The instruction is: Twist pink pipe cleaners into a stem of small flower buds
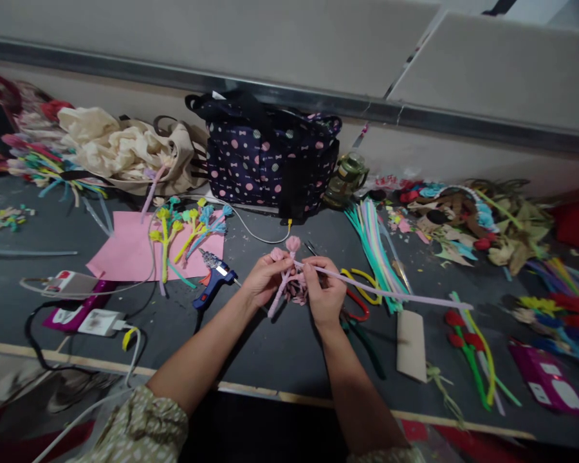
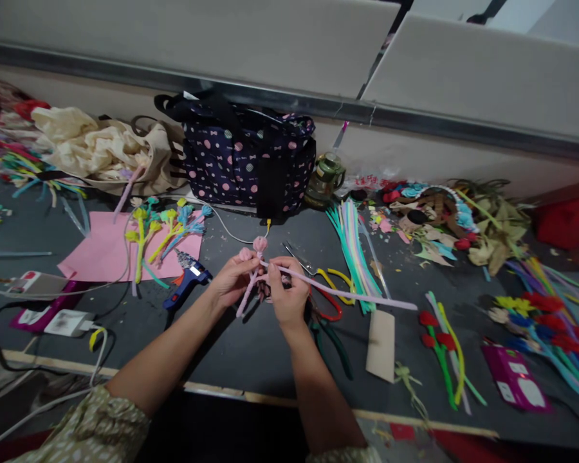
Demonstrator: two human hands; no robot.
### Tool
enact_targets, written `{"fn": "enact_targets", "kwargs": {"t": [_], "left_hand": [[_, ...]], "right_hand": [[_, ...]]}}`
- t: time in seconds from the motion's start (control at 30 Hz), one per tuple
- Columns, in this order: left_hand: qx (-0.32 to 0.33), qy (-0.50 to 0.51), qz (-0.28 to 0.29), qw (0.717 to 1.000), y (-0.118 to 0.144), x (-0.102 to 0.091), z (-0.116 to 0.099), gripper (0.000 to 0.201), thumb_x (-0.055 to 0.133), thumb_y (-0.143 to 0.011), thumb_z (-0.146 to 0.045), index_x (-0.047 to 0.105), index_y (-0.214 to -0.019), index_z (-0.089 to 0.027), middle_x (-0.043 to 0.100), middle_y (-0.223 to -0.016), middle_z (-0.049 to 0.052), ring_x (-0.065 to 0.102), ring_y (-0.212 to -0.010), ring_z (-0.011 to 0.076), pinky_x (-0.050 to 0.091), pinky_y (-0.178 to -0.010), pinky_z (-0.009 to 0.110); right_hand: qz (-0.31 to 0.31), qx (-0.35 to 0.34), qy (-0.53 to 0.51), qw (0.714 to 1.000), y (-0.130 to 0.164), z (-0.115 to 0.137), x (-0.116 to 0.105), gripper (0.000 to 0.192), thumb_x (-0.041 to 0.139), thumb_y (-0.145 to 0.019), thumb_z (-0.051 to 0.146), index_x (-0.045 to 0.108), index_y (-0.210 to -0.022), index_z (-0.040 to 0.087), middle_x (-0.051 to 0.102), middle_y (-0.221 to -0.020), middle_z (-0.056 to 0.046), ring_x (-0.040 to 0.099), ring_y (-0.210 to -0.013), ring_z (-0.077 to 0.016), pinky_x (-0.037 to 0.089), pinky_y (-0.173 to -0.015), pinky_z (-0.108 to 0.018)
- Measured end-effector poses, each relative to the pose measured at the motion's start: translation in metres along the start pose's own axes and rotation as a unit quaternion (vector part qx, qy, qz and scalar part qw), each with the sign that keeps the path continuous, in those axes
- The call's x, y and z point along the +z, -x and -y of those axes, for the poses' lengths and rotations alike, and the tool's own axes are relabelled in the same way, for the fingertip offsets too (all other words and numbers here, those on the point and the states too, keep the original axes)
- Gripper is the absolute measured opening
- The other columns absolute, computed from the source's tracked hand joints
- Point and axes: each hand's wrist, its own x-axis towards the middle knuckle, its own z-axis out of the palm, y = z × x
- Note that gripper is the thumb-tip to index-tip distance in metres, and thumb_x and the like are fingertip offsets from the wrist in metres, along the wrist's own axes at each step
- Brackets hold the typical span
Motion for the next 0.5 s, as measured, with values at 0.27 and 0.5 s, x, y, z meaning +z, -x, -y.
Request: {"fn": "enact_targets", "kwargs": {"t": [0.27, 0.5], "left_hand": [[-0.006, 0.013, 0.004, 1.0, -0.0011, -0.0026, 0.0022, 0.028, 0.086, -0.057, -0.025, 0.065, -0.07, -0.012, 0.065, -0.061, 0.001, 0.058, -0.054, 0.0096, 0.046, -0.058, 0.021], [0.001, 0.023, 0.001, 1.0, -0.0018, -0.0036, 0.0038, 0.025, 0.085, -0.057, -0.022, 0.065, -0.068, -0.012, 0.065, -0.061, 0.002, 0.058, -0.053, 0.0106, 0.047, -0.058, 0.023]], "right_hand": [[0.005, 0.028, -0.017, 0.999, -0.0006, 0.0018, -0.0004, 0.011, 0.06, -0.085, 0.03, 0.063, -0.083, 0.019, 0.065, -0.085, -0.003, 0.061, -0.076, -0.0151, 0.049, -0.071, -0.028], [0.008, 0.076, -0.075, 0.994, -0.0035, 0.0068, 0.0003, 0.013, 0.062, -0.083, 0.031, 0.065, -0.082, 0.018, 0.066, -0.078, -0.001, 0.06, -0.065, -0.0125, 0.049, -0.062, -0.025]]}}
